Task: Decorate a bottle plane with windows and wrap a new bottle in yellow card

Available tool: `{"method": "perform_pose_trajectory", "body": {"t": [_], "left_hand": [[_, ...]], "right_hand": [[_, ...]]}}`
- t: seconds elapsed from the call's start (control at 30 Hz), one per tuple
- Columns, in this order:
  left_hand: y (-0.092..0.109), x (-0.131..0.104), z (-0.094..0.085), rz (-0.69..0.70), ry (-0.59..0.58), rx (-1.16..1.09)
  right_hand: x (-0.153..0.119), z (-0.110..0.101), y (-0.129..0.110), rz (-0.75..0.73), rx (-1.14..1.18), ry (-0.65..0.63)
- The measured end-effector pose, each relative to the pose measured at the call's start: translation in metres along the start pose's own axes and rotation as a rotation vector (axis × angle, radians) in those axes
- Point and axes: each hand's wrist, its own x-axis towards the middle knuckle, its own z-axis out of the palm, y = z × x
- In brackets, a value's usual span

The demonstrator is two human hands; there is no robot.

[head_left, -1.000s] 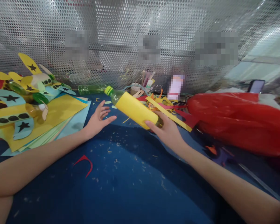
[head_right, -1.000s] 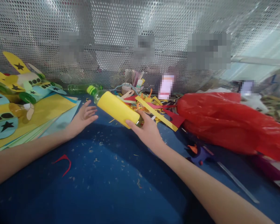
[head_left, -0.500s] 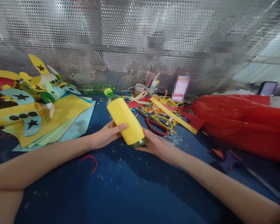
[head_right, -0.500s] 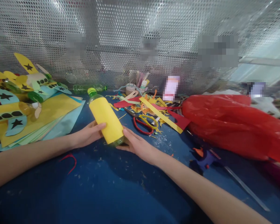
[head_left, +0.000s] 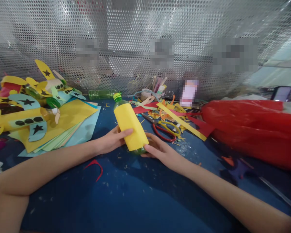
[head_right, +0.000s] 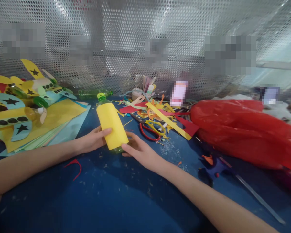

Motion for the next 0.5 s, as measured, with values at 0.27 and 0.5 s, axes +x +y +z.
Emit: {"method": "perform_pose_trajectory", "body": {"t": [0.27,0.5], "left_hand": [[0.0001,0.004,-0.0043,0.034,-0.094,-0.058],[0.0074,0.0085,-0.0069,0.191,0.139,-0.019]], "right_hand": [[-0.0014,-0.0009,-0.0016,0.012,0.001,0.048],[-0.0002,-0.0043,-0.0027,-0.028,-0.134,0.132]]}}
